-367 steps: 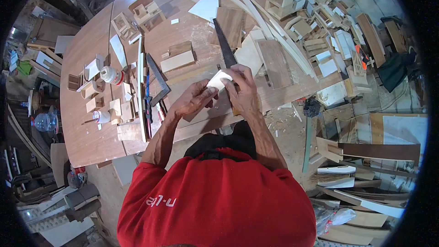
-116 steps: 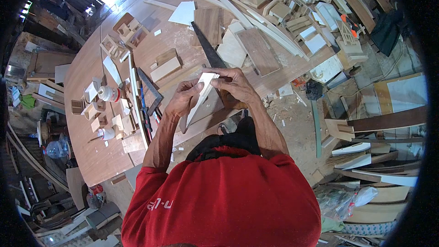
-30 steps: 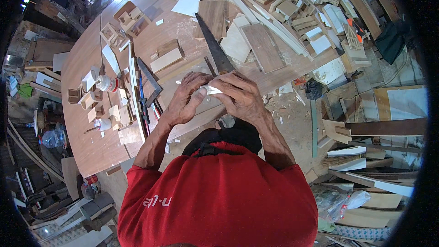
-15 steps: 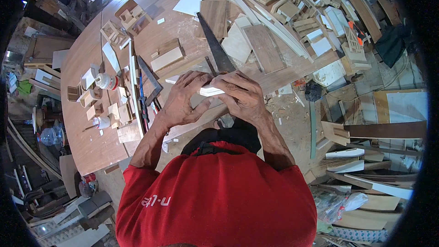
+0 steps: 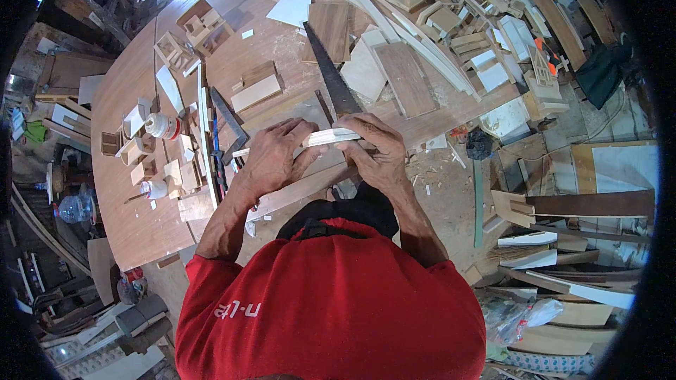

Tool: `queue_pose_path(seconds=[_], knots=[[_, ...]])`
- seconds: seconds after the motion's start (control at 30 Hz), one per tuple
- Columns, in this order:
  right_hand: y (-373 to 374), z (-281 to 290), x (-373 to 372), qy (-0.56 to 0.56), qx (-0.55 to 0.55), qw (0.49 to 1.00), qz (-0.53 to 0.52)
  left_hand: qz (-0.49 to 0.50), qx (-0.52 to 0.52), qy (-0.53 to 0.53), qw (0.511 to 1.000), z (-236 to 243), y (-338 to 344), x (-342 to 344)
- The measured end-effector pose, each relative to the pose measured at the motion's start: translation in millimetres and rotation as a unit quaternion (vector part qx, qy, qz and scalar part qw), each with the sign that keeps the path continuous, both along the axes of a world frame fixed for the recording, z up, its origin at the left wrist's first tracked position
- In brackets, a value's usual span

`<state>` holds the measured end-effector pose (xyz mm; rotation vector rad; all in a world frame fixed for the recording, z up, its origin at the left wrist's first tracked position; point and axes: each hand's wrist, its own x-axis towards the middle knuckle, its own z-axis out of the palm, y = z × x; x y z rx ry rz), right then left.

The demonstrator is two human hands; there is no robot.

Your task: The person cuts a wooden piece using a hand saw, aligns and fits the piece with another wooden piece by hand, marks the piece with a pencil, and cuts it again with the hand saw.

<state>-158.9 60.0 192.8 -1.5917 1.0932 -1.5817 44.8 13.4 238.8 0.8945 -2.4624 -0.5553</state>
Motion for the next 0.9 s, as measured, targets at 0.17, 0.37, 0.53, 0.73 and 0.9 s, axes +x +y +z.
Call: queue_pose_path(seconds=[0.17,0.37,0.53,0.73,0.9], knots=[[-2.4,0.2,7.6,-0.014,-0.027,0.999,-0.037,0.05,-0.002,-0.055,0.997,6.6,1.1,-6.0],[-6.3,-7.5,6.5,0.022,-0.056,0.997,-0.056,0.069,0.033,-0.072,0.994,7.9,1.0,-9.7],[-7.2,-11.7,9.5,-0.004,-0.04,0.996,-0.074,0.068,0.074,-0.067,0.993,11.6,-0.4,-9.6],[-8.0,-13.0,7.1,0.011,-0.022,0.998,-0.063,0.074,0.181,-0.087,0.977,15.7,-5.9,-7.0],[-9.0,-23.3,5.9,-0.054,0.082,0.994,-0.039,0.036,0.241,0.001,0.97,-2.8,-16.1,2.2]])
